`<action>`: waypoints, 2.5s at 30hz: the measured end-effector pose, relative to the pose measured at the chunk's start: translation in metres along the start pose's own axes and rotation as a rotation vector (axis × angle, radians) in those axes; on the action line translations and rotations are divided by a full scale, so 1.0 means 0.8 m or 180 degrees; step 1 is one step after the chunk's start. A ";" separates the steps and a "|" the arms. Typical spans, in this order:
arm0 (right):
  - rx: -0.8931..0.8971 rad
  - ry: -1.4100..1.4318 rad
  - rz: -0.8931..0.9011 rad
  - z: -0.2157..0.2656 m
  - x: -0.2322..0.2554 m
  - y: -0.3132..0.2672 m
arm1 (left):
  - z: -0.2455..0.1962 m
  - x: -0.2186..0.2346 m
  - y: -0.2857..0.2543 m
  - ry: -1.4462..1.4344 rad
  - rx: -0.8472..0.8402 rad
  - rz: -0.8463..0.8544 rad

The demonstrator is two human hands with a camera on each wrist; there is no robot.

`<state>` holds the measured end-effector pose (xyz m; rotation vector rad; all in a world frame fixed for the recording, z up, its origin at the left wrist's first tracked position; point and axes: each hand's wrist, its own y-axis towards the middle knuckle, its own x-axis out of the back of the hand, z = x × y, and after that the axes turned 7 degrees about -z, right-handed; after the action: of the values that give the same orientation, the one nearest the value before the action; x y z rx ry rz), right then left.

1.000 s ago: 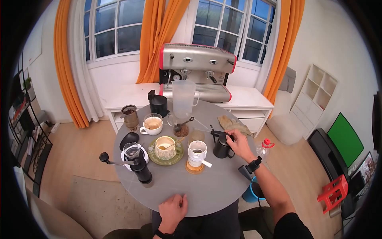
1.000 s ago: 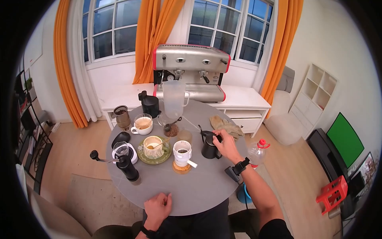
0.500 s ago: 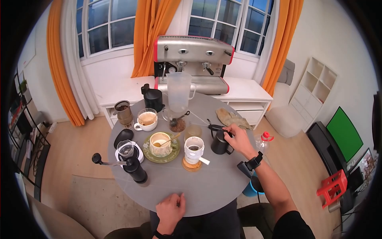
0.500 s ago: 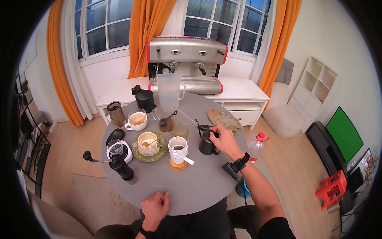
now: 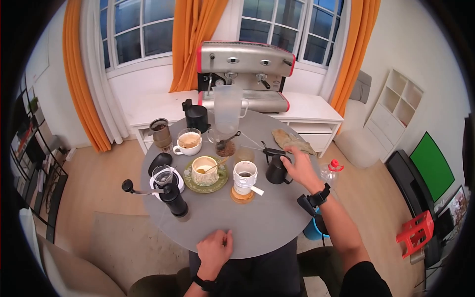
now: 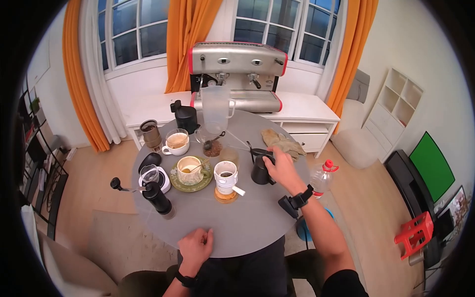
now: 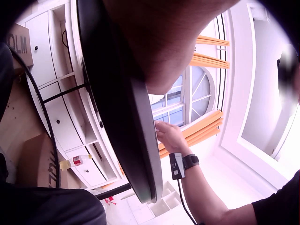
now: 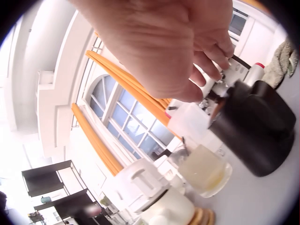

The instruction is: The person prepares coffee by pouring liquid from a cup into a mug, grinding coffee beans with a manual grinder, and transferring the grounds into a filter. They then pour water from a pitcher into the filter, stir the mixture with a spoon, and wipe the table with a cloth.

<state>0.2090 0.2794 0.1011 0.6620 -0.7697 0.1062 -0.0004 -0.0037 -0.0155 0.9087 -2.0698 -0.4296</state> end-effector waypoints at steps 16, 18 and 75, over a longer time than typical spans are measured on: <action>0.0149 0.1025 0.0898 0.107 -0.062 -0.030 | 0.004 -0.002 -0.001 0.0030 -0.0040 0.0059; 0.0086 0.1151 0.0846 0.107 -0.063 -0.034 | 0.004 -0.002 0.000 0.0010 -0.0087 -0.0018; 0.0147 0.1230 0.0448 0.117 -0.063 -0.036 | 0.001 -0.003 0.001 0.0112 -0.0070 0.0012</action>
<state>0.1248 0.2080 0.1019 0.6066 -0.4410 0.3706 -0.0007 -0.0018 -0.0169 0.8933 -2.0309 -0.4307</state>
